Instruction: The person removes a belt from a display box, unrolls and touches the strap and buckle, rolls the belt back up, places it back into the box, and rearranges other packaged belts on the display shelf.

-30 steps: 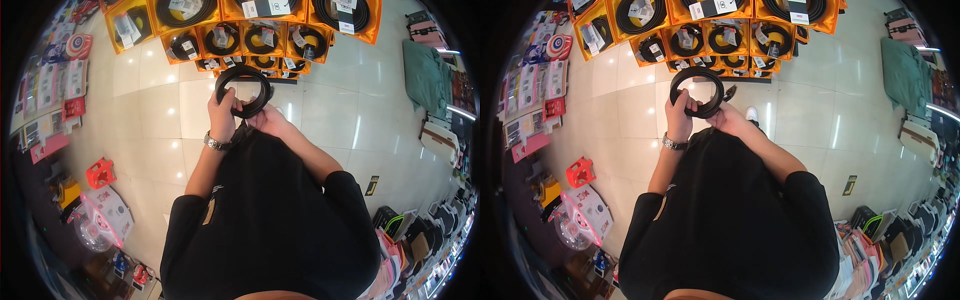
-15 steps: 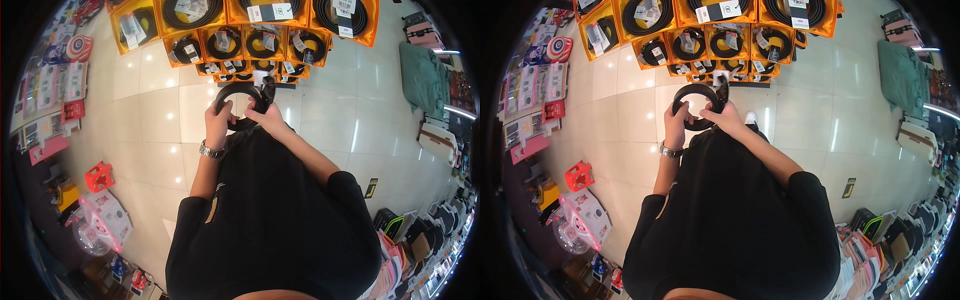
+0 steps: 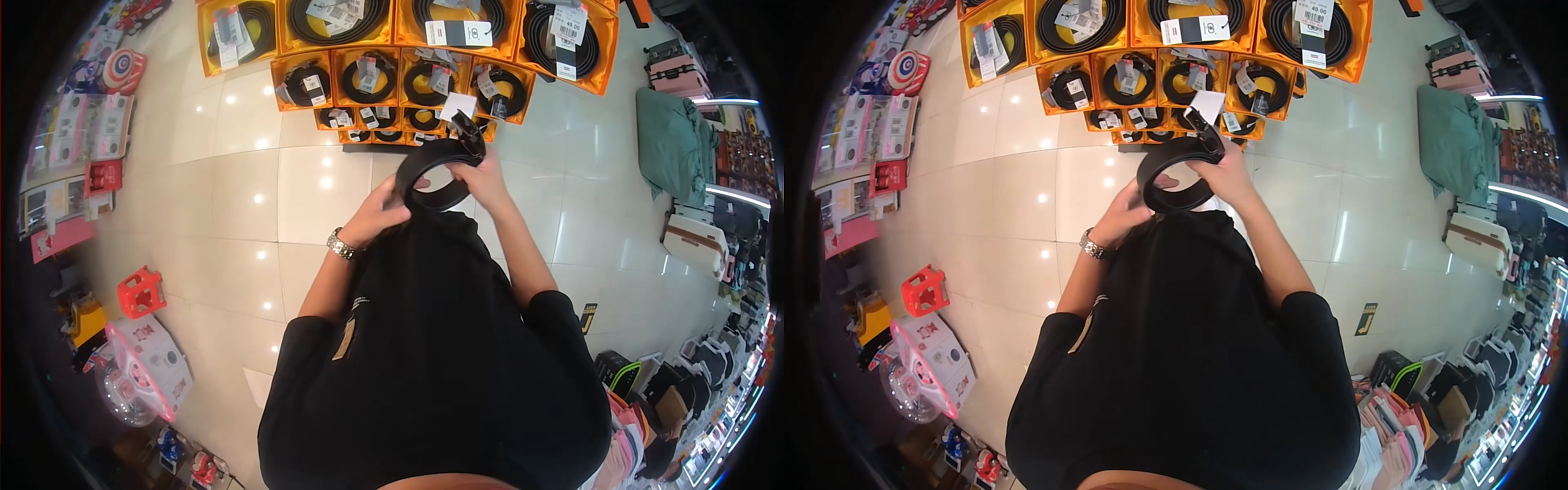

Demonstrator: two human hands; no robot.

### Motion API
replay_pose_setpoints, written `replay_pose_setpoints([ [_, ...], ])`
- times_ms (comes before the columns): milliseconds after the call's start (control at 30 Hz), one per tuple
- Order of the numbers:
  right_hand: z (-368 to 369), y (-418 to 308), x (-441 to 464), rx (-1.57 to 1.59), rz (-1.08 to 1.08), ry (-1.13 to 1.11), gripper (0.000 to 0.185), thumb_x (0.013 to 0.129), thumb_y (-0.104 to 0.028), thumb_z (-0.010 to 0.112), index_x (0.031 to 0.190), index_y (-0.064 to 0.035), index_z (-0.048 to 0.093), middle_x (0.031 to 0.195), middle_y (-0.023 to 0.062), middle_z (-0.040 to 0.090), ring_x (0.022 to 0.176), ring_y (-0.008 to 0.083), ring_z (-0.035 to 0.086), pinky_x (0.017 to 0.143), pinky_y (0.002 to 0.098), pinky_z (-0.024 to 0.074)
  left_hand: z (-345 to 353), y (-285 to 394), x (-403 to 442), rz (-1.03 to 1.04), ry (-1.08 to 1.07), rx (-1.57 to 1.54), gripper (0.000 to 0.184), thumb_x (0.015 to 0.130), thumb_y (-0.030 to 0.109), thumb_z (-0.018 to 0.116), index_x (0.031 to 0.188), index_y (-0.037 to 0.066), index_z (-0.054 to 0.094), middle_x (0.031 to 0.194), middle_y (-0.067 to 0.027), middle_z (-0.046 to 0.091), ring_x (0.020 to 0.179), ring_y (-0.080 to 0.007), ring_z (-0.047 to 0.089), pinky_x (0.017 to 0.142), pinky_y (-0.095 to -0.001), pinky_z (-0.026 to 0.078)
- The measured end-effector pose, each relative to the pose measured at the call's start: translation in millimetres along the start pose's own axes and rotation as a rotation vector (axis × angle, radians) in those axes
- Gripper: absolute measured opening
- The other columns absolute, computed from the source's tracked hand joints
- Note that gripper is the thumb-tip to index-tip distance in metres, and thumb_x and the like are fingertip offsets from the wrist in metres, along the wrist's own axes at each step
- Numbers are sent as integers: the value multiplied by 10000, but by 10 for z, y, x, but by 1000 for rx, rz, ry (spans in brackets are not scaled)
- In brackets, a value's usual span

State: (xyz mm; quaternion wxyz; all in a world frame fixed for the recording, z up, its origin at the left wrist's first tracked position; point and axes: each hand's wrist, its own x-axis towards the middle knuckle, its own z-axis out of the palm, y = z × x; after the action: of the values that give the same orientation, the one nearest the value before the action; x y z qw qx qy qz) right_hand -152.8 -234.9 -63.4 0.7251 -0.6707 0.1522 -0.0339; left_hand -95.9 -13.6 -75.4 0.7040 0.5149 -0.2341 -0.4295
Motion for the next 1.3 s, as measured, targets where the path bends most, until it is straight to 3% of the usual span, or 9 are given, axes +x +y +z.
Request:
replay_pose_setpoints([
  [133,-2,-414,-81,-135,-137,75,266,722,-11,682,968,10,583,800,31,638,714,99,580,671,258,477,-178,-66,10,83,60,-41,619,894,487,543,1287,16,455,1212,-116,560,1121,-220,543,952,-343,423],
  [200,-3,-492,-98,-367,-222,190,341,685,-3,694,1001,15,568,816,83,648,770,145,619,717,281,494,-257,-6,15,-263,42,-185,659,933,569,396,1284,17,478,1063,-124,642,987,-224,621,880,-330,460],
  [267,45,-596,-149,-424,-236,196,372,700,28,656,1058,17,555,877,50,628,772,95,568,721,223,455,-158,108,9,-341,14,-69,817,916,680,216,1261,-6,495,943,-134,675,884,-236,660,809,-318,486],
  [367,105,-732,-221,-680,-545,97,355,589,1,708,894,-28,529,762,128,562,678,303,584,592,343,458,-58,239,58,-380,-160,-620,989,847,776,119,1227,-60,488,990,-200,655,913,-281,659,795,-365,527],
  [467,165,-827,-200,-817,-882,-123,328,566,15,682,859,-45,548,790,104,549,741,309,559,652,373,448,68,475,196,-358,118,-868,797,920,646,281,1239,-56,481,1022,-199,642,910,-281,656,816,-398,536],
  [500,190,-845,-201,-826,-942,-168,287,576,9,666,833,-43,551,790,100,538,765,301,547,677,392,441,-14,450,190,-354,12,-1038,681,936,561,366,1222,-43,495,1029,-175,641,896,-270,655,798,-395,544],
  [833,191,-1023,-139,-1072,-1156,-324,240,635,-36,696,791,-57,515,804,83,538,797,266,571,882,463,486,-93,895,213,-203,43,-799,219,937,246,538,1010,40,541,806,-42,563,669,-166,552,636,-295,481],
  [1133,224,-1433,-26,-1406,-1217,-181,114,699,-108,620,743,-85,517,759,35,547,858,189,584,983,431,432,24,1325,412,-12,147,-460,193,923,141,512,1082,36,485,778,-9,483,621,-119,499,595,-269,441],
  [1300,246,-1707,59,-1469,-1259,-184,127,690,-118,615,717,-94,493,716,15,510,811,170,569,930,410,445,42,1715,590,12,137,-411,92,939,152,492,922,62,498,742,13,436,586,-98,426,535,-258,383],
])
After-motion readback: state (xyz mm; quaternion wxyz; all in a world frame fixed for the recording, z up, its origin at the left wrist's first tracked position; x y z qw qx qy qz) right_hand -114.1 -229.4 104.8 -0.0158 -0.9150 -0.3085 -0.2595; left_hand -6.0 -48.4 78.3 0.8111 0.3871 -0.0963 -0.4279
